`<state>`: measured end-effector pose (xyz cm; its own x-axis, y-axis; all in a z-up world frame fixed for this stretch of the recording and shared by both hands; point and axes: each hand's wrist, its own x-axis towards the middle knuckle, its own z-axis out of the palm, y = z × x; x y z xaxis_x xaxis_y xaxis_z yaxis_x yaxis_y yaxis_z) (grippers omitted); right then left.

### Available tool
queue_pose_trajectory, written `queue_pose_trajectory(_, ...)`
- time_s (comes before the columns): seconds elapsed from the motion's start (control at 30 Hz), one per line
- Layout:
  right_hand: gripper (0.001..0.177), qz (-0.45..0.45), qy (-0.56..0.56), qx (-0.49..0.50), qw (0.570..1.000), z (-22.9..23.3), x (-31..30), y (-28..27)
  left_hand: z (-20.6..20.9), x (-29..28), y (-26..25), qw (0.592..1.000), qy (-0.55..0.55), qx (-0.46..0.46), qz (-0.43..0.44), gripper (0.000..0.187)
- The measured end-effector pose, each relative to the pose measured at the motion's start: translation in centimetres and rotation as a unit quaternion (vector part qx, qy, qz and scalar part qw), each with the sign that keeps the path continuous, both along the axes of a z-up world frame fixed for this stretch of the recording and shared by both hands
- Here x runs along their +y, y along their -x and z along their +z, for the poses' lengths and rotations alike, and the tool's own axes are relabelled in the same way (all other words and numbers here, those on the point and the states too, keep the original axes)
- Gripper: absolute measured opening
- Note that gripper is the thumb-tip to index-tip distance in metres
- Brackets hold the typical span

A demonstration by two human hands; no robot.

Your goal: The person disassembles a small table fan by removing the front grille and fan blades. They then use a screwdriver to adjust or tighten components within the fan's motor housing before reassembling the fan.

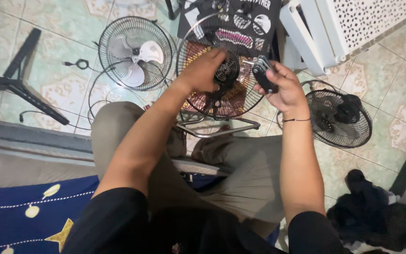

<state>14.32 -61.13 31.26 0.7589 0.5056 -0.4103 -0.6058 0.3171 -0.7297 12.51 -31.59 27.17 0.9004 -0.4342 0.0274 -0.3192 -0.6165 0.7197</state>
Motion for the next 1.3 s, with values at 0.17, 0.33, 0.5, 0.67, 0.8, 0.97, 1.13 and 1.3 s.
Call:
queue_pose_trajectory(0.17, 0.032, 0.017, 0.073, -0.035, 0.997, -1.0, -0.4, -1.1, 1.5, 0.1, 0.7, 0.991, 0.044, -0.125, 0.029, 0.074)
queue_pose_trajectory(0.33, 0.040, 0.076, 0.081, -0.090, 0.990, -0.4, 0.9, -1.3, 4.1, -1.6, 0.2, 0.977, 0.211, -0.022, 0.003, 0.052)
queue_pose_trajectory(0.5, 0.043, 0.117, 0.195, -0.147, 0.963, 1.0, 2.4, -1.1, 4.8, -2.1, 0.0, 0.976, 0.209, 0.054, 0.018, 0.031)
queue_pose_trajectory(0.67, 0.043, 0.120, 0.246, -0.162, 0.948, 2.5, 3.3, -0.6, 4.3, -1.8, -0.3, 0.978, 0.208, 0.028, 0.009, 0.024)
queue_pose_trajectory(0.8, 0.041, 0.111, 0.308, -0.191, 0.925, 4.3, 3.7, 0.1, 4.1, -1.7, -0.3, 0.976, 0.206, 0.076, -0.001, 0.026)
queue_pose_trajectory(0.97, 0.046, 0.161, 0.469, -0.413, 0.764, 7.0, 2.7, 1.9, 3.4, 0.1, 0.2, 0.983, 0.153, -0.106, -0.007, 0.043)
queue_pose_trajectory(1.13, 0.052, 0.193, 0.501, -0.483, 0.692, 6.6, 3.3, 4.0, 1.0, -0.2, 1.4, 0.994, -0.007, -0.113, 0.001, 0.016)
queue_pose_trajectory(1.3, 0.049, 0.210, 0.541, -0.510, 0.635, 5.3, 5.2, 4.5, -1.4, -1.3, 2.3, 0.993, -0.077, -0.089, 0.021, 0.009)
